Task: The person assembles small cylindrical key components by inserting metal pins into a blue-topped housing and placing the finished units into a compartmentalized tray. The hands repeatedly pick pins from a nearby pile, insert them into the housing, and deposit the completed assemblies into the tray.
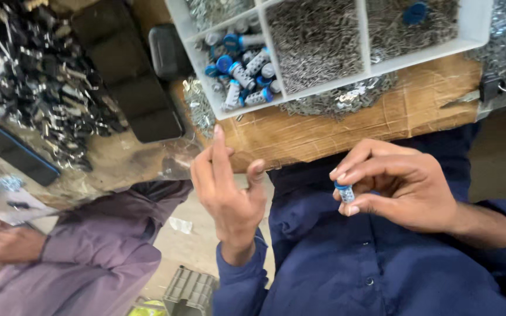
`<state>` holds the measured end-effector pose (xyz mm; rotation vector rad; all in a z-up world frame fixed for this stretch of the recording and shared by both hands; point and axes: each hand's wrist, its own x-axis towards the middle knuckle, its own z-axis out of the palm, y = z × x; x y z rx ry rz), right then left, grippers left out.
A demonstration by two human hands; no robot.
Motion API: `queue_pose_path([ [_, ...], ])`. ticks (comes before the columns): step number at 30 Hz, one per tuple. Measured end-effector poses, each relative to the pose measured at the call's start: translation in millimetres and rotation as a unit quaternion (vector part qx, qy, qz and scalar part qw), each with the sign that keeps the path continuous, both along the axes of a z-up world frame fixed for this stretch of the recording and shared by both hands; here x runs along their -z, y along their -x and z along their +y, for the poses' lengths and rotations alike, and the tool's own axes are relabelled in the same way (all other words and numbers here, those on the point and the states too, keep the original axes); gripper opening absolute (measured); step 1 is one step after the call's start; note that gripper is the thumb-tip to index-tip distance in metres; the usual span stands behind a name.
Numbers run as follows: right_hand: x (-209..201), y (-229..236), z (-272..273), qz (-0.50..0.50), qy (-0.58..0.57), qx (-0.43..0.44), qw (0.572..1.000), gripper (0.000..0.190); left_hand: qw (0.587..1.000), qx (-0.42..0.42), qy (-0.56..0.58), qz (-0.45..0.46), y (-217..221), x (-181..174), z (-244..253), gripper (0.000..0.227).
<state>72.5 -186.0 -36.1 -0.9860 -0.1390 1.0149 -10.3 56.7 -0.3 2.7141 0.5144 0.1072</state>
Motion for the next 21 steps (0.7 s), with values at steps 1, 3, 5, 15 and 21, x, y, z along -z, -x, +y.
queue_pose_path([
  [1,1.9,-1.0,1.2,-0.003,-0.006,0.007,1.0,0.031,1.0,0.002,-0.006,-0.001,-1.4,-1.7,-0.1,0.069],
  [3,1.7,-0.8,0.9,-0.001,-0.016,0.003,1.0,0.031,0.998,0.028,-0.011,0.055,2.3,-8.5,-3.6,0.066],
  [5,1.8,-4.3,1.0,-0.001,-0.019,0.005,1.0,0.031,0.997,0.054,-0.011,0.059,-0.9,-14.5,-6.2,0.056],
  [15,9.0,-5.8,-14.9,0.017,0.001,0.044,0.999,0.031,0.985,0.059,0.148,-0.069,1.8,7.1,-39.7,0.022],
  [21,3.0,-9.4,-24.1,0.012,0.004,0.09,0.996,0.033,0.995,0.015,0.074,-0.059,-13.0,-7.3,-50.7,0.019],
])
